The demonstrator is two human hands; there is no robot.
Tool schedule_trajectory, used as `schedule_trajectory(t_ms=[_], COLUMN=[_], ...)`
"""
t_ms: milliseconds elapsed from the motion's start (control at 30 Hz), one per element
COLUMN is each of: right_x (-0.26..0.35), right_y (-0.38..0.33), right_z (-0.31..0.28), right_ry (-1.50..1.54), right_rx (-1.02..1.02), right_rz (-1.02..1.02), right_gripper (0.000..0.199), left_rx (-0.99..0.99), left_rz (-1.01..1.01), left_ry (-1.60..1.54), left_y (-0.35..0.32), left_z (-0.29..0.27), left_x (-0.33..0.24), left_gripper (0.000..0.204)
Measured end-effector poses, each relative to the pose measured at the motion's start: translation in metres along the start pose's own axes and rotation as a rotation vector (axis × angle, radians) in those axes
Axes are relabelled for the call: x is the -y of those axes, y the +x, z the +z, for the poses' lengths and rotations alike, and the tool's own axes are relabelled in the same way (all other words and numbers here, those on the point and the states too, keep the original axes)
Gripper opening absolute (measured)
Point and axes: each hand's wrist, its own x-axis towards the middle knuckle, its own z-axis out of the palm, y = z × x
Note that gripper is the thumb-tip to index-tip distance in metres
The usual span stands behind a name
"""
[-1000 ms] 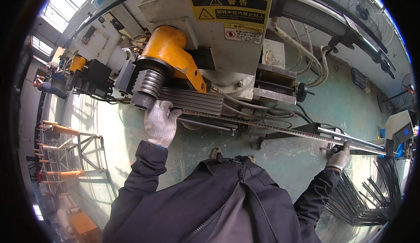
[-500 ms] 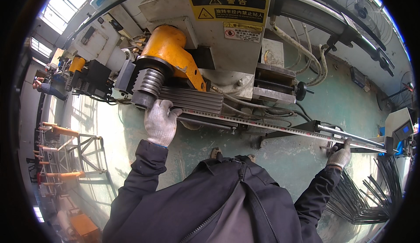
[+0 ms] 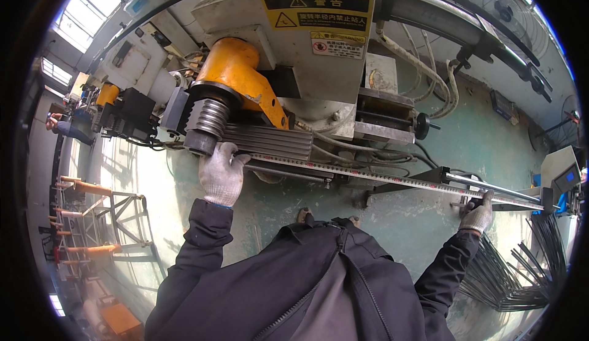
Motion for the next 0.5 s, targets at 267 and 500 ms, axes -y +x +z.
schedule_trajectory(t_ms=[267,500], right_x=[-0.009,-0.006], right_y=[0.023,0.011], right_z=[-0.009,-0.004], right_ry=[0.020,0.005], right_rx=[0.035,0.021], right_rz=[-0.035,-0.018], right_gripper=[0.037,0.036], left_rx=[0.008,-0.004], left_rz=[-0.099,-0.044], left_ry=[0.035,0.135], left_y=[-0.005,-0.003], left_z=[0.003,0.003], left_x=[0.003,0.026], left_gripper=[0.035,0.038])
